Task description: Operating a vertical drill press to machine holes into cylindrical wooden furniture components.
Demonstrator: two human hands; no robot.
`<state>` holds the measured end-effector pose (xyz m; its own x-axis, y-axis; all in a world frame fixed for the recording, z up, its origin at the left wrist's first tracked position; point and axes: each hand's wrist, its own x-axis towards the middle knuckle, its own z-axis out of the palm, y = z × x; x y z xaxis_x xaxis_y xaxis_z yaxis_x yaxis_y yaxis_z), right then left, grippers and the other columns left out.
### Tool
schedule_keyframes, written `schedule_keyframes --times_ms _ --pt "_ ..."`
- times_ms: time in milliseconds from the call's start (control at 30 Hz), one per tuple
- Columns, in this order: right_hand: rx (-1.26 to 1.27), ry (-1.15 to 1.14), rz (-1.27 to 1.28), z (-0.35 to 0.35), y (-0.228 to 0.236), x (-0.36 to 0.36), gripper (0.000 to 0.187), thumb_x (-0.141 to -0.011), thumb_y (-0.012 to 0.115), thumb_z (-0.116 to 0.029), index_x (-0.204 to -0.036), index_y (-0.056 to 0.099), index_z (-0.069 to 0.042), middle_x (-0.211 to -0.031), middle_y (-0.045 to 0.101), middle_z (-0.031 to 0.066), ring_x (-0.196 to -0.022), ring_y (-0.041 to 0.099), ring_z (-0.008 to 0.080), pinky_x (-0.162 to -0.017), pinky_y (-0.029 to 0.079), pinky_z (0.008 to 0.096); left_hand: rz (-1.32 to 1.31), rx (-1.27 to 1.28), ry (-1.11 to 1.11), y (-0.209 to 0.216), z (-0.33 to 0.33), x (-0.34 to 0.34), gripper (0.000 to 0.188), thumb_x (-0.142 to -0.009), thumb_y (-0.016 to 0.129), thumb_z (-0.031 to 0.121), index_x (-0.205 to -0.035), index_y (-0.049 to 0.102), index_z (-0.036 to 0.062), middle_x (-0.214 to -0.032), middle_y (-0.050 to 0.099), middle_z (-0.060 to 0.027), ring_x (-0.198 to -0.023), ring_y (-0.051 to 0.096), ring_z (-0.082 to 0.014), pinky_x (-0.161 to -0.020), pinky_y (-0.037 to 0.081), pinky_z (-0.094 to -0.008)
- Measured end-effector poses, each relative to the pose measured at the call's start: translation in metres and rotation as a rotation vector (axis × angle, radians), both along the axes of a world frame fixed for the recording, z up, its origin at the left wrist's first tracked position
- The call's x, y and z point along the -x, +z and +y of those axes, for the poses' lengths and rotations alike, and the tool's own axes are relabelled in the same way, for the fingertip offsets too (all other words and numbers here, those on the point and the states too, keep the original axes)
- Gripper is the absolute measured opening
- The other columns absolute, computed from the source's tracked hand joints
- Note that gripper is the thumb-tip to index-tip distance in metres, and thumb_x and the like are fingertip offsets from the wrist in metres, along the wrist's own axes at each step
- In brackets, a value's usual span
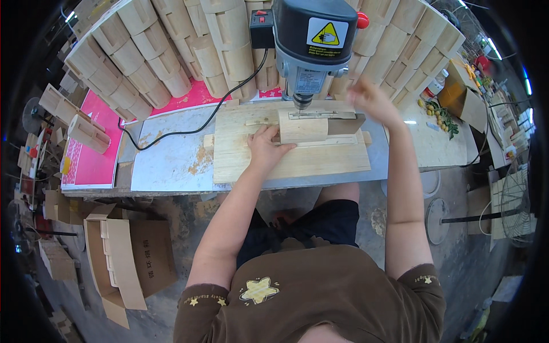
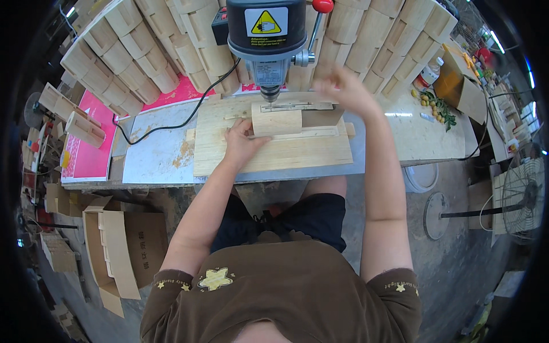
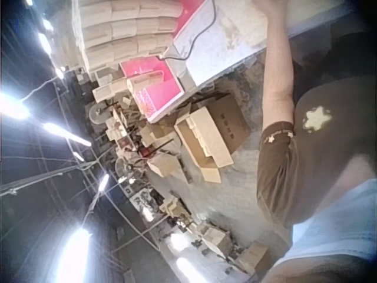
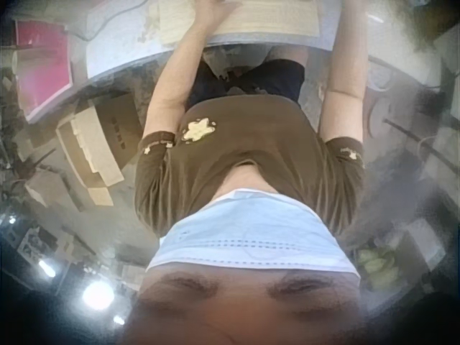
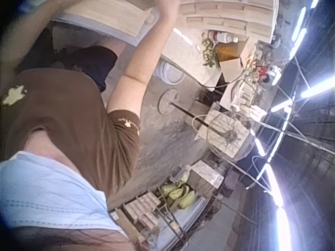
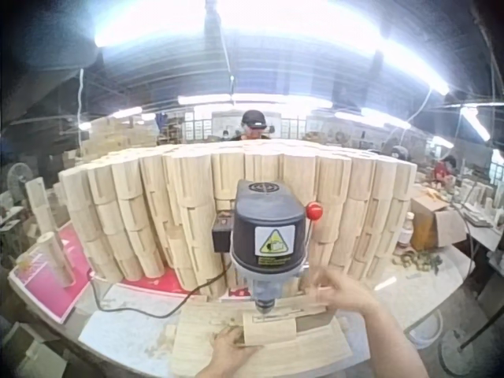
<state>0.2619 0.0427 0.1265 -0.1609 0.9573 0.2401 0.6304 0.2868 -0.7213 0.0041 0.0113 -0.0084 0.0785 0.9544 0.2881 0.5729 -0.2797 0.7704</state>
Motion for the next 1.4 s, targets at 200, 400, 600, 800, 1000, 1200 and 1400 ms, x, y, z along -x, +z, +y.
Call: schedule_keyframes --times_ms 200,400,600,800,1000,1200,1400 --pt "0.148 0.104 0.073 -0.068 -0.054 -0.004 0.027 -0.08 0.065 -0.011 -0.103 0.059 0.001 -0.094 0.061 0.0082 -0.08 0.056 0.0156 -0.072 0.045 0.0284 -0.204 -0.01 -0.209 0.025 -0.014 0.049 0.035 -0.059 0.079 0.019 -0.089 0.065 0.0068 -0.08 0.056 -0.0015 -0.074 0.052 -0.0141 -0.076 0.037 -0.0307" --pt "0.521 0.045 0.491 -0.12 -0.073 -0.007 0.026 -0.078 0.067 -0.014 -0.098 0.062 0.001 -0.084 0.061 0.001 -0.074 0.053 0.0084 -0.066 0.043 0.023 -0.477 0.172 -0.025 0.089 -0.056 0.169 0.026 -0.07 0.073 0.021 -0.083 0.065 0.001 -0.081 0.059 -0.001 -0.068 0.051 -0.008 -0.061 0.04 -0.0211" --pt "0.562 -0.027 0.363 -0.132 -0.084 0.034 0.022 -0.076 0.069 -0.012 -0.092 0.064 0.002 -0.078 0.061 0.0005 -0.072 0.052 0.0065 -0.065 0.041 0.0216 -0.926 0.228 0.343 0.123 -0.077 0.165 0.035 -0.078 0.067 0.029 -0.082 0.062 -0.0055 -0.076 0.062 -0.0076 -0.068 0.056 -0.0107 -0.062 0.043 -0.0233" --pt "0.151 0.111 0.384 -0.139 -0.006 0.046 0.021 -0.072 0.069 -0.005 -0.091 0.063 0.002 -0.083 0.061 0.0033 -0.075 0.053 0.0111 -0.069 0.042 0.0248 -0.839 0.141 0.407 0.128 -0.096 0.149 0.033 -0.078 0.067 0.027 -0.08 0.061 -0.0046 -0.072 0.062 -0.008 -0.064 0.056 -0.0102 -0.06 0.044 -0.0232" --pt "-0.156 0.147 0.283 -0.133 -0.002 0.047 0.022 -0.07 0.069 -0.005 -0.09 0.063 0.001 -0.084 0.059 0.0059 -0.084 0.054 0.0157 -0.075 0.04 0.0259 -0.756 0.171 0.316 0.126 -0.1 0.122 0.026 -0.08 0.066 0.024 -0.073 0.062 -0.0016 -0.068 0.06 -0.0034 -0.058 0.05 -0.0047 -0.053 0.038 -0.0197" --pt "0.023 0.175 0.419 -0.126 -0.026 0.031 0.022 -0.072 0.069 -0.006 -0.092 0.062 0.0 -0.088 0.057 0.0046 -0.084 0.053 0.0138 -0.075 0.04 0.0252 -0.826 0.281 0.185 0.12 -0.1 0.087 0.029 -0.081 0.065 0.026 -0.077 0.063 -0.002 -0.066 0.057 -0.0002 -0.057 0.046 -0.0039 -0.054 0.037 -0.0201" --pt "0.161 0.123 0.476 -0.109 -0.056 0.024 0.023 -0.072 0.069 -0.005 -0.093 0.062 0.001 -0.088 0.057 0.0037 -0.084 0.053 0.0129 -0.074 0.041 0.0245 -0.595 0.423 -0.001 0.073 -0.085 0.049 0.034 -0.079 0.067 0.029 -0.083 0.062 -0.0038 -0.078 0.059 -0.0071 -0.071 0.054 -0.0118 -0.06 0.043 -0.0258"
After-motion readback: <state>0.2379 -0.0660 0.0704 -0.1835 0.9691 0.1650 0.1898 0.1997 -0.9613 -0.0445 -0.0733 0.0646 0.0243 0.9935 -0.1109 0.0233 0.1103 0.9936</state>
